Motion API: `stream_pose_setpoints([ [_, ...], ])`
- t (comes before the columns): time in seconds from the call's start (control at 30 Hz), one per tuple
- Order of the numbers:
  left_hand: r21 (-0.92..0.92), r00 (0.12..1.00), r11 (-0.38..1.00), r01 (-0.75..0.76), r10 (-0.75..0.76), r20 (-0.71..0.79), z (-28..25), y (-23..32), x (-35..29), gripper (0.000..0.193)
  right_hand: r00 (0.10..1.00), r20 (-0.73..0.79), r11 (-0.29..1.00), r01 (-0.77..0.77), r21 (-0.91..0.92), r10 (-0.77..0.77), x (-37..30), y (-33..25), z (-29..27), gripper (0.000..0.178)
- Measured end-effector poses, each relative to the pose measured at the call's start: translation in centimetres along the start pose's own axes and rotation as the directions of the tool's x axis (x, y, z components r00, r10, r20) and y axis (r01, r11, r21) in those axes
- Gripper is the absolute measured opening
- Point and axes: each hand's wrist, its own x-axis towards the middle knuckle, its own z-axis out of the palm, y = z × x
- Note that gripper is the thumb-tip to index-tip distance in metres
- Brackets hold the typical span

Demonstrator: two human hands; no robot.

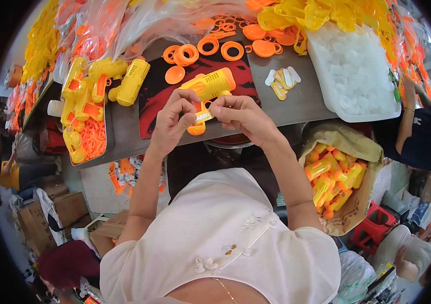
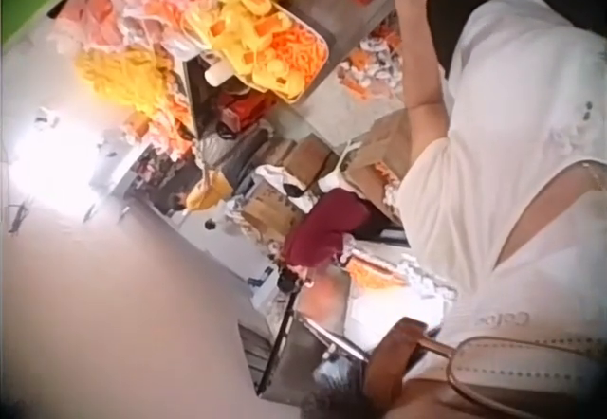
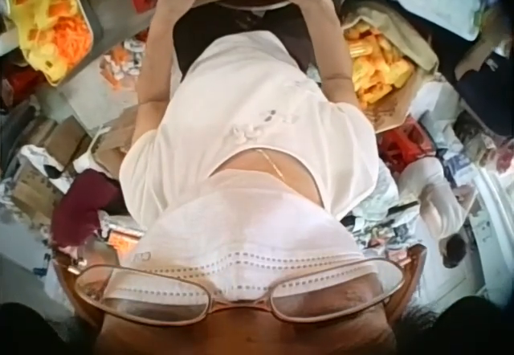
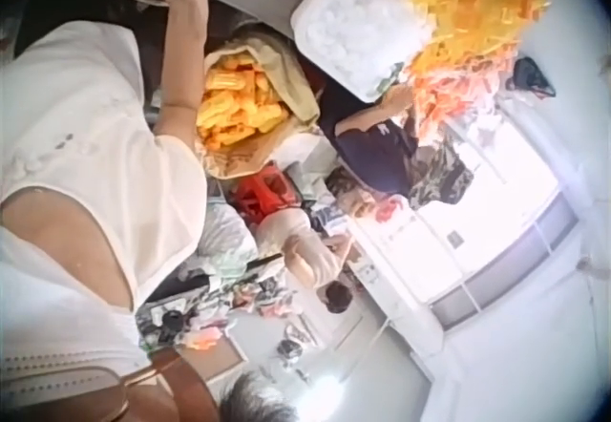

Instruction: Assembling plastic toy guns by snapping various components together.

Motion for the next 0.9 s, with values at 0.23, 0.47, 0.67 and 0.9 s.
stream_pose_setpoints([
  [0.23, 0.427, 0.974, 0.888, -0.173, 0.218, -0.059, -1.8, -1.6, 0.3, 0.022, 0.884, -0.133, 0.758, 0.298, -0.58, -0.448, 1.3, 0.1, -0.7, 0.01],
  [0.47, 0.674, 0.957, 0.736, -0.06, 0.234, -0.171, -2.1, -4.2, 1.5, 0.027, 0.77, -0.302, 0.594, 0.122, -0.795, -0.562, 4.1, -1.7, -4.8, 0.022],
  [0.67, 0.658, 0.945, 0.745, -0.11, 0.284, -0.162, -2.3, -4.3, 1.4, 0.027, 0.798, -0.163, 0.484, 0.176, -0.857, -0.579, 6.4, -0.9, -3.4, 0.026],
  [0.9, 0.631, 0.963, 0.775, -0.037, 0.196, -0.185, -2.0, -3.8, 1.7, 0.025, 0.843, -0.06, 0.377, 0.174, -0.91, -0.534, 7.8, -0.9, -2.8, 0.025],
])
